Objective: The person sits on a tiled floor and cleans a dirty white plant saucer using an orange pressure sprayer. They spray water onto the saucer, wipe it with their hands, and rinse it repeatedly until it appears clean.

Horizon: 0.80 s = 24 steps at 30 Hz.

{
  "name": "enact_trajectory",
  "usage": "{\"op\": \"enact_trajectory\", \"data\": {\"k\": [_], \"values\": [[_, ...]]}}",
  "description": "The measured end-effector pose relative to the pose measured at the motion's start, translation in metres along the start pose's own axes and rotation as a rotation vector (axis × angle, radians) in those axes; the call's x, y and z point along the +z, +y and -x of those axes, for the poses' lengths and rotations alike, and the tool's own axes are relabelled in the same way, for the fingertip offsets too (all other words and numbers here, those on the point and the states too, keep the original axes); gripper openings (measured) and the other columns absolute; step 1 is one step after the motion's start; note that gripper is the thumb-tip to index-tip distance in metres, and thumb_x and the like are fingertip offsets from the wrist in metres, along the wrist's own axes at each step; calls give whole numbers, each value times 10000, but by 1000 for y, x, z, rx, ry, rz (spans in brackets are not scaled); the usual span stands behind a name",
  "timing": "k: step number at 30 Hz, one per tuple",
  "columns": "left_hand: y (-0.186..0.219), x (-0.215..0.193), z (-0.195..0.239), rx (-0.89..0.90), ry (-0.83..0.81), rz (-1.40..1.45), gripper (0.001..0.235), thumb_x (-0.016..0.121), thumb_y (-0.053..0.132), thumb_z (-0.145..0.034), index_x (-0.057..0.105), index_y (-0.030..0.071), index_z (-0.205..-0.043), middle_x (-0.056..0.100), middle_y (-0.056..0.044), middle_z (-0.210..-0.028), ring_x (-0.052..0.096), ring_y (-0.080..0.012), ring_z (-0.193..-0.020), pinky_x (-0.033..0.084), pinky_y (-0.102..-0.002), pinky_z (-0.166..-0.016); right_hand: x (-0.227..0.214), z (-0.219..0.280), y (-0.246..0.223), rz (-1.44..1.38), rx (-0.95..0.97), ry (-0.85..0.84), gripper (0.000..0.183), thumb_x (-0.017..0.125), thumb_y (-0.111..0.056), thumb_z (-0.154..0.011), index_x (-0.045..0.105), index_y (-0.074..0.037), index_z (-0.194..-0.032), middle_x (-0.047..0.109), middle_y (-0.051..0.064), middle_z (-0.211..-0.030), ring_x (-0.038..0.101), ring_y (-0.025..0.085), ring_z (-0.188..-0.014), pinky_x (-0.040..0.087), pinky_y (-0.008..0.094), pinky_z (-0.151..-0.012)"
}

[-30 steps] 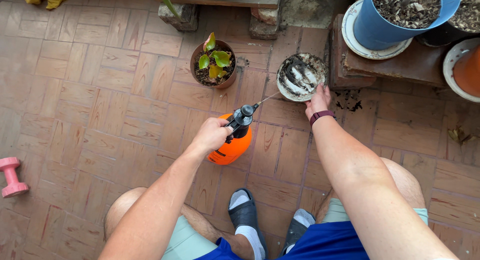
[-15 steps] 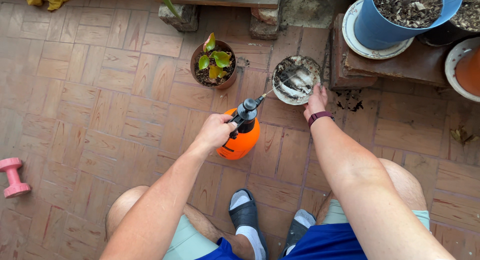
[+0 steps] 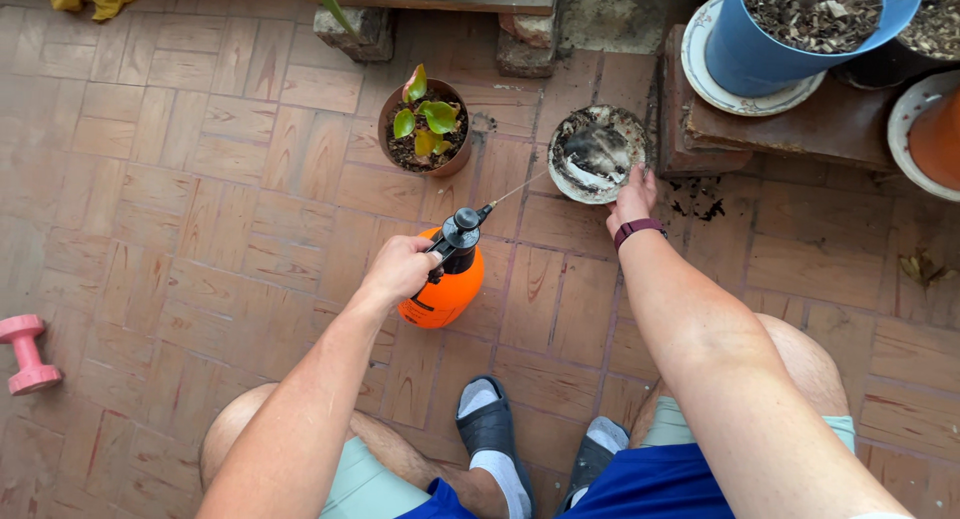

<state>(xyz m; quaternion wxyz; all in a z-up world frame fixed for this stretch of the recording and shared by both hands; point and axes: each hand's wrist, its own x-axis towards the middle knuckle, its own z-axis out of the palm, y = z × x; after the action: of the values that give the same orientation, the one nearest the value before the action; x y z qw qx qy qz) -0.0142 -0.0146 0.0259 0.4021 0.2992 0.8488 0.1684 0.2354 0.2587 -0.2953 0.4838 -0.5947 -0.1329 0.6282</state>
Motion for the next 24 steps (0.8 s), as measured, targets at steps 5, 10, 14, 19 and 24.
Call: {"op": "enact_trajectory", "data": {"k": [5,10,14,19,24], "values": [[-7,1,-1,-28,29,33,239,657,272,-792,826,161,-919,712,-133,-851,695,-294,-979,530,-369,-812,5,-12,13,-33,15,-3,412,632,-445,-1035,549,-278,-1402,612,153,-1376,663,372,-1181,601,637,-882],[-4,0,-1,-6,-13,105,273,637,212,-808,818,116,-989,708,-140,-853,694,-268,-950,535,-364,-810,10,-5,12,-27,52,-15,472,638,-452,-1033,488,-280,-1447,603,165,-1394,669,364,-1186,600,643,-891],[-16,10,-13,26,-35,155,248,640,206,-829,817,117,-979,709,-132,-848,684,-227,-934,533,-356,-795,14,0,10,-59,41,-26,446,643,-444,-1033,517,-275,-1427,618,145,-1380,662,357,-1197,582,640,-908],[-5,6,-11,135,-97,484,210,614,98,-888,780,49,-1007,701,-62,-764,638,-115,-756,478,-205,-607,17,7,-1,-90,47,-30,416,635,-408,-1038,532,-259,-1412,624,160,-1382,639,383,-1227,545,664,-952],[-21,1,-23,245,-159,541,214,610,51,-917,759,19,-1068,697,-72,-816,624,-133,-790,509,-227,-631,28,3,-16,-111,55,-55,423,653,-417,-1026,537,-272,-1406,626,174,-1379,653,396,-1211,568,674,-921]]}}
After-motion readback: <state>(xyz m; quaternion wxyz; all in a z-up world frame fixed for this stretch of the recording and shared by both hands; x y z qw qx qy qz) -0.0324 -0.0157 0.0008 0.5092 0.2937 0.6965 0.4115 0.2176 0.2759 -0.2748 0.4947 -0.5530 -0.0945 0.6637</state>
